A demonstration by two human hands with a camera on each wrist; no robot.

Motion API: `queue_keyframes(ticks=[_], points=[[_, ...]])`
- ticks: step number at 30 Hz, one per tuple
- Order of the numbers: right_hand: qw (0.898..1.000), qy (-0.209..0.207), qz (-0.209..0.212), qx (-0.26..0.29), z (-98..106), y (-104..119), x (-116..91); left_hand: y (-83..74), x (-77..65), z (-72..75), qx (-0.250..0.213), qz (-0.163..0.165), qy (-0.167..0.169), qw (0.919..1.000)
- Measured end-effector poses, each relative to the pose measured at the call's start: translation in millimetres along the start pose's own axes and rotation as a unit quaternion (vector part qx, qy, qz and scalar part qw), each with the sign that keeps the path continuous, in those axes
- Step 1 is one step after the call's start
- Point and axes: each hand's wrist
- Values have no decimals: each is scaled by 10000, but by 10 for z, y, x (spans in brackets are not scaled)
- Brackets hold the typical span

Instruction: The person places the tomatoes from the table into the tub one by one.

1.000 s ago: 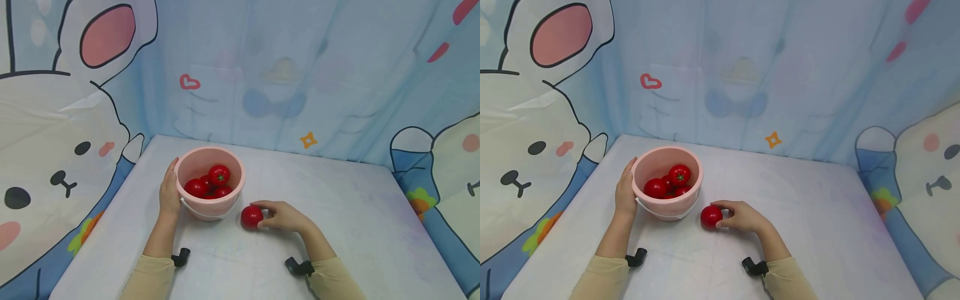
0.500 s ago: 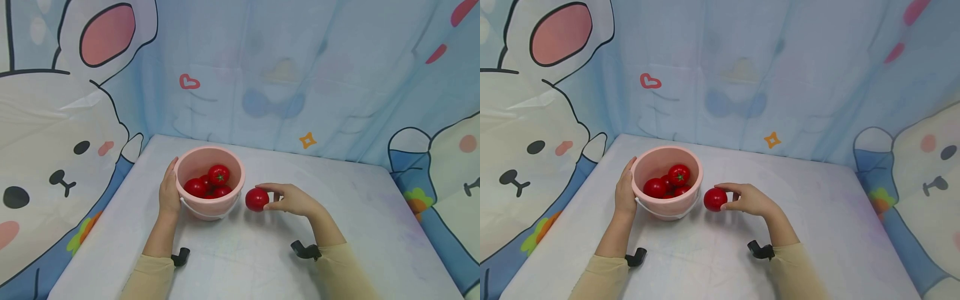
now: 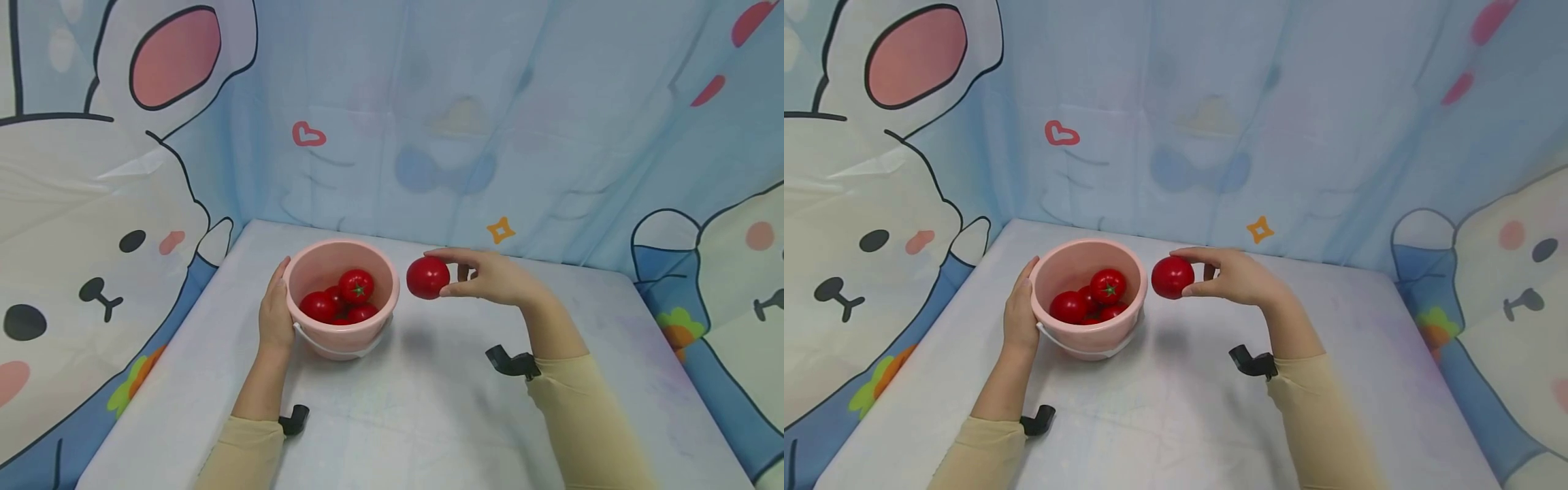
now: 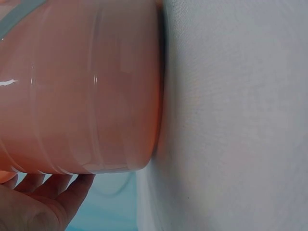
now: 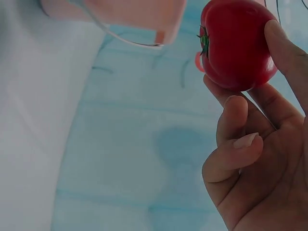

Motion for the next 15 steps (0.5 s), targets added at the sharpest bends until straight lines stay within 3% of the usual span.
queue_keyframes(ticks=[6,15], points=[[9997,35,221,21,180,176,97,7,6,-5,-32,32,4,10000],[9991,91,368,-208,198,377,269,14,4,1,-77,70,18,9999]])
Point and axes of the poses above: each hand's wrist, its own x-axis towards the middle knuckle, its own z-axis out of the back of the hand, y = z × x, and after that the axes turned 5 degrees about -y, right-handed
